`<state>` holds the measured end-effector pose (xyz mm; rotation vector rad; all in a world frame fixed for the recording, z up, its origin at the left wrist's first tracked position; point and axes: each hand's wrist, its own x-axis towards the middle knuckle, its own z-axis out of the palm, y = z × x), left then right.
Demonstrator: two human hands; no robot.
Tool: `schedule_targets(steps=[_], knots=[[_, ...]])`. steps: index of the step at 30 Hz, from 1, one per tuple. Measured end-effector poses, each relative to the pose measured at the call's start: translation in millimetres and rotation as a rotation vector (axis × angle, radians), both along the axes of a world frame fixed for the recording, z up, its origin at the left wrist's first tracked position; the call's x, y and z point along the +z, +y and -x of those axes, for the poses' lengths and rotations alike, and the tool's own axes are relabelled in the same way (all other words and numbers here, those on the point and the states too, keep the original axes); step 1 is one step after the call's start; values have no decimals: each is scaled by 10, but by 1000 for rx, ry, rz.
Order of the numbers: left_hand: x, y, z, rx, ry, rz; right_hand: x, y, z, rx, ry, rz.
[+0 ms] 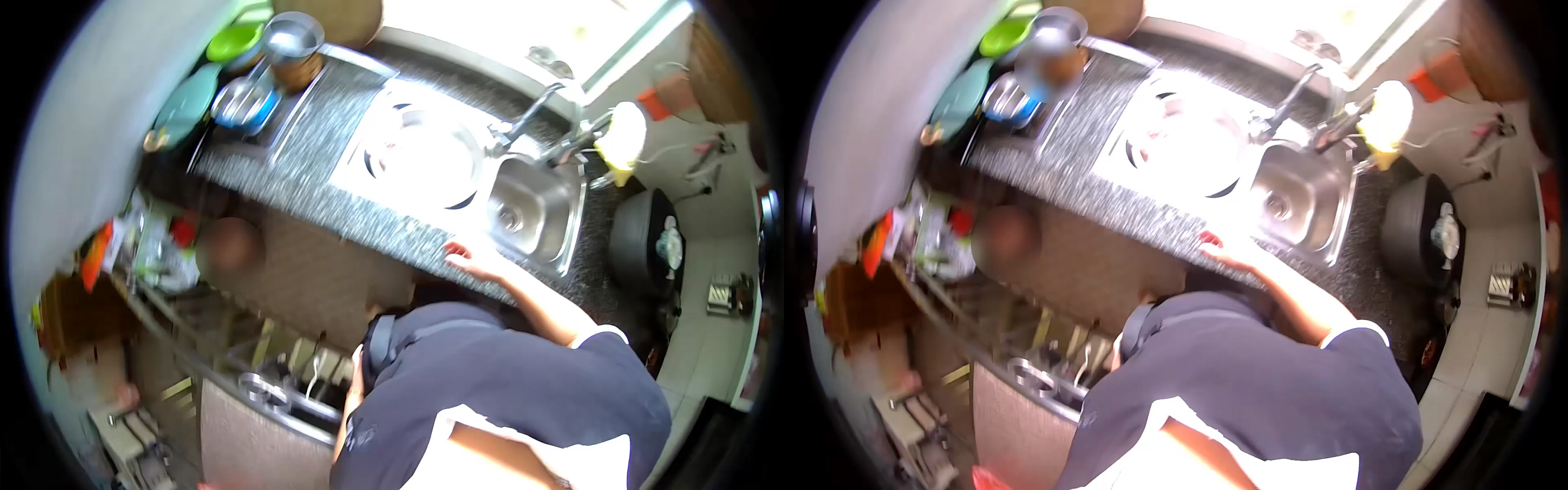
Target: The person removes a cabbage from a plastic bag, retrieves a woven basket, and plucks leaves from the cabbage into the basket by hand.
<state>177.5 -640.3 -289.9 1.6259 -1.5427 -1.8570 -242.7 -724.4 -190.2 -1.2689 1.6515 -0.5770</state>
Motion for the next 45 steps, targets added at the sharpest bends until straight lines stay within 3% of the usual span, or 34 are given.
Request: schedule_targets(steps=[2, 3, 7, 9, 10, 11, 12, 13, 17, 19, 20, 21, 24, 26, 29, 31, 33, 34, 35, 37, 39, 44, 45], knots=[[-99, -341, 291, -81, 44, 16, -7, -67, 250, 50, 118, 98], [-125, -526, 358, -124, 48, 18, 151, -137, 376, 48, 124, 21], [-78, -1239, 556, -313, -77, 23, 326, -37, 851, -280, 156, 83], [-379, -1593, 621, -372, -154, 60, 523, 90, 1022, -415, 252, 148], [-402, -1726, 641, -399, -218, 126, 817, 140, 1048, -306, 368, 293], [-454, -1846, 713, -420, -274, 193, 1249, 186, 1028, -171, 407, 635], [-600, -1943, 715, -376, -233, 203, 1704, 199, 968, -191, 323, 754], [-578, -2031, 747, -415, -297, 243, 2208, 170, 1058, -212, 502, 1042], [-242, -2458, 945, -676, -344, 292, 3007, 122, 2102, -1001, -266, 1526], [-151, -2645, 987, -695, -375, 309, 3075, 96, 3028, -1167, -981, 1487], [-118, -2691, 961, -635, -387, 324, 3086, 21, 3352, -1222, -1182, 1460], [-65, -2719, 944, -575, -398, 338, 3119, -98, 3527, -1297, -1210, 1487], [-49, -2650, 764, -413, -363, 423, 3082, -224, 3855, -1251, -1147, 1568], [-101, -2457, 583, -321, -400, 354, 3061, -230, 3932, -1015, -1246, 1627], [-801, -1819, 8, -292, -468, 178, 3130, -289, 3928, -1022, -1486, 1677], [-771, -1621, -31, -355, -501, 238, 3124, -242, 4140, -961, -1392, 1697], [-1101, -1290, -168, -316, -462, 246, 3287, -249, 4156, -809, -1092, 1765], [-1229, -1300, -201, -337, -436, 265, 3333, -259, 4053, -941, -1015, 1818], [-1181, -924, -417, -341, -429, 240, 3291, -153, 4274, -587, -1229, 1829], [-1184, -855, -435, -306, -448, 228, 3400, -116, 4216, -550, -1252, 1884], [-1196, -657, -395, -201, -468, 213, 3637, -4, 4155, -201, -1274, 1822], [-587, -550, -174, -62, -440, 121, 3934, -60, 3828, -227, -1133, 1893], [-710, -483, -197, -19, -404, 159, 4009, -56, 3714, -270, -1051, 1914]])
